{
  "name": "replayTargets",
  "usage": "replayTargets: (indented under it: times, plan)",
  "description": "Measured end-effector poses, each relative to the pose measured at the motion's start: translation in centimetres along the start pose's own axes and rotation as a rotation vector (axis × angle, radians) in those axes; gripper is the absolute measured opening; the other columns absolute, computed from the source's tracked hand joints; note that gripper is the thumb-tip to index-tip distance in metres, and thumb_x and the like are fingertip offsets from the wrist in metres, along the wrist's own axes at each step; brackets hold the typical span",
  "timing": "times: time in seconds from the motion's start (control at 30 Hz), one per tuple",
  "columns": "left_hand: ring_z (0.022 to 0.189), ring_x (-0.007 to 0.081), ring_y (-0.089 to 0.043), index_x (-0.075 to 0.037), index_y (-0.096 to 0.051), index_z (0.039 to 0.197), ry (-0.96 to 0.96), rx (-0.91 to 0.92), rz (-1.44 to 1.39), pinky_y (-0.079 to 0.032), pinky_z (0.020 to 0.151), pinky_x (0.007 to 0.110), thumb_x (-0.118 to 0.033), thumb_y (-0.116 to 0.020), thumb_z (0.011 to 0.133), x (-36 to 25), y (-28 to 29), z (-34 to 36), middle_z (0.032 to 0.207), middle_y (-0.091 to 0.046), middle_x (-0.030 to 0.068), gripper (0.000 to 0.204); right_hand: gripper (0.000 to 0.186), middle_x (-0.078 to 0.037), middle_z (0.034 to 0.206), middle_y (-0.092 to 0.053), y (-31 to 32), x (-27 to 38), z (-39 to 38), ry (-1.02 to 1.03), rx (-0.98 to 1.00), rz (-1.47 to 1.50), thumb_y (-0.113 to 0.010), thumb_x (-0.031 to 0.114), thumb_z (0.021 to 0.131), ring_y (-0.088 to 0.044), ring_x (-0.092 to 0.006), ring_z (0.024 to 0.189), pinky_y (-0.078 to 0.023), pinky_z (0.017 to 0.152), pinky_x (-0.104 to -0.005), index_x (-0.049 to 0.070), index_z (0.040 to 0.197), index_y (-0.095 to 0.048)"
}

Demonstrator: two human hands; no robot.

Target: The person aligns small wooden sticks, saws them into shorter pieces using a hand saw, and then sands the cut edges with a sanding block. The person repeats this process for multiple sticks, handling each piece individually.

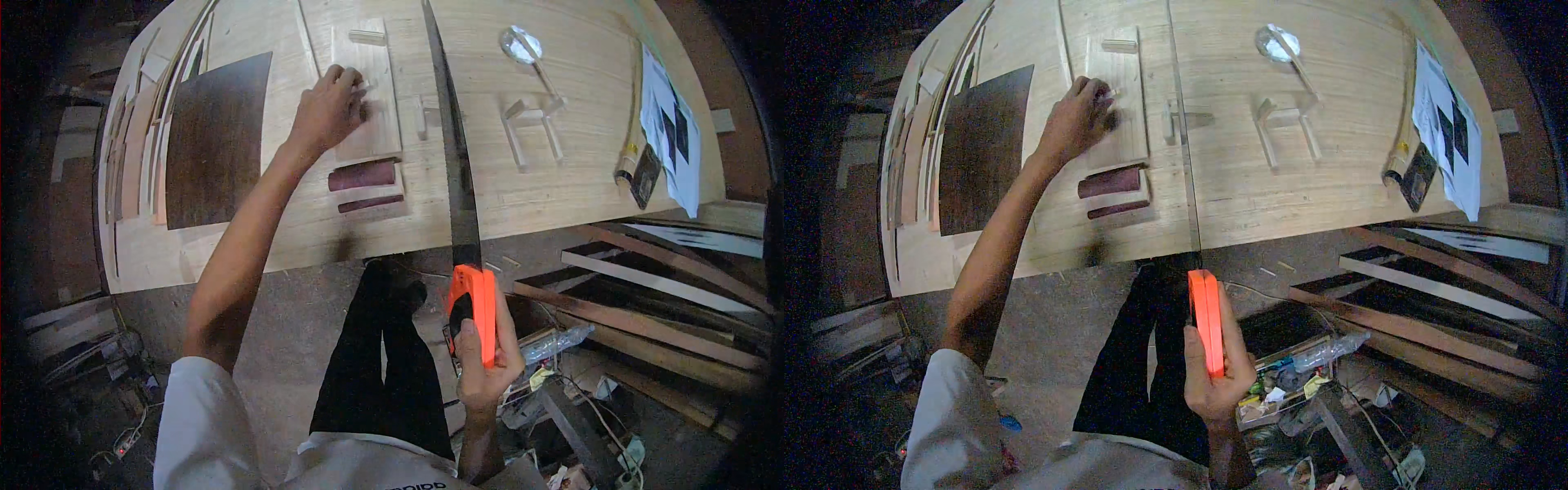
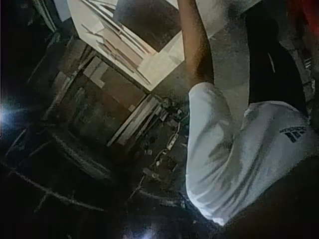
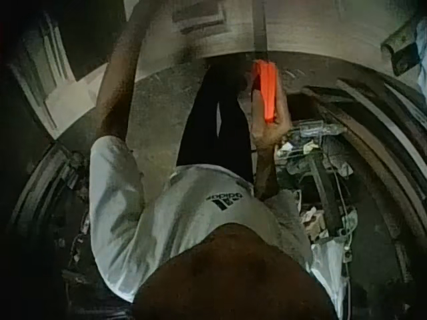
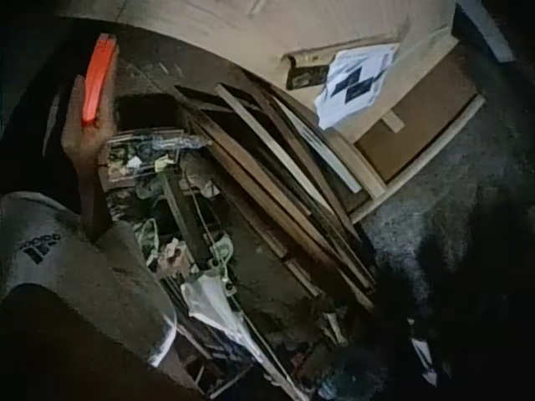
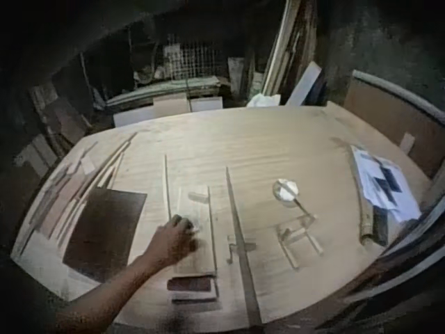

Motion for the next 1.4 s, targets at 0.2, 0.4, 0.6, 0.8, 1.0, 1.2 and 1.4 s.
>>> replayTargets:
  times: [0.2,0.4,0.6,0.8,1.0,1.2,1.4]
  plan:
    - [0.099,0.0333,-0.062,-0.006,-0.063,0.107,-0.112,-0.139,0.057,-0.049,0.083,0.046,-0.014,-0.067,0.086,-0.2,-0.8,-1.0,0.105,-0.064,0.0123,0.023,0.049,-0.012,0.117,-0.066,-2.6,0.4,1.9,0.051,0.058,-0.097,-0.059,0.005,0.096,-0.052,-0.0041,0.071,-0.044,0.063,-0.0189,-0.004,0.143,-0.048]
    - [0.104,0.0341,-0.061,-0.005,-0.058,0.121,-0.124,-0.092,-0.066,-0.048,0.090,0.049,-0.013,-0.067,0.088,0.8,-1.6,-1.5,0.114,-0.062,0.0150,0.034,0.048,-0.023,0.135,-0.059,-4.4,-0.2,4.0,0.011,0.143,-0.033,-0.062,0.002,0.094,-0.063,-0.0251,0.120,-0.050,0.097,-0.0322,-0.006,0.140,-0.050]
    - [0.107,0.0368,-0.060,-0.001,-0.053,0.125,-0.199,0.093,-0.267,-0.046,0.097,0.048,-0.015,-0.064,0.092,-6.8,-3.1,-7.7,0.118,-0.061,0.0204,0.038,0.048,-0.023,0.135,-0.060,-3.1,-0.1,3.7,0.148,0.033,-0.077,-0.061,0.002,0.094,-0.065,-0.0237,0.116,-0.051,0.094,-0.0309,-0.006,0.140,-0.051]
    - [0.114,0.0361,-0.056,-0.002,-0.055,0.121,-0.452,0.199,-0.107,-0.042,0.104,0.045,-0.016,-0.066,0.091,-4.8,-2.2,-10.2,0.116,-0.061,0.0166,0.035,0.047,-0.023,0.136,-0.059,-1.6,-2.0,2.8,-0.018,0.002,-0.016,-0.061,0.004,0.094,-0.063,-0.0214,0.116,-0.050,0.094,-0.0306,-0.006,0.140,-0.051]
    - [0.107,0.0343,-0.058,-0.005,-0.060,0.121,-0.034,-0.183,-0.203,-0.046,0.094,0.044,-0.012,-0.069,0.088,-1.1,0.5,-7.1,0.114,-0.061,0.0174,0.035,0.046,-0.016,0.133,-0.060,-3.9,-0.5,3.4,0.160,0.049,-0.050,-0.058,0.006,0.097,-0.060,-0.0116,0.100,-0.047,0.088,-0.0233,-0.006,0.140,-0.050]
    - [0.107,0.0350,-0.060,-0.006,-0.067,0.114,-0.091,-0.084,-0.091,-0.049,0.095,0.043,-0.010,-0.068,0.086,-2.6,-0.8,-4.7,0.113,-0.064,0.0140,0.028,0.043,-0.024,0.134,-0.060,-5.2,-1.6,4.0,0.043,0.087,0.013,-0.060,0.001,0.094,-0.061,-0.0258,0.122,-0.048,0.100,-0.0351,-0.007,0.136,-0.054]
    - [0.106,0.0365,-0.061,-0.003,-0.066,0.113,-0.046,-0.135,-0.064,-0.050,0.093,0.042,-0.010,-0.066,0.086,-3.4,-1.6,-5.9,0.115,-0.063,0.0142,0.028,0.044,-0.025,0.134,-0.060,-5.9,-0.7,4.5,0.184,0.121,-0.021,-0.061,0.003,0.095,-0.062,-0.0266,0.121,-0.048,0.100,-0.0357,-0.007,0.137,-0.053]
Point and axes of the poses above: each hand's wrist, its own z-axis towards the middle knuckle, its own y-axis out of the back of the hand, x = y × z, the point moved 8 cm from there along z, towards the middle knuckle
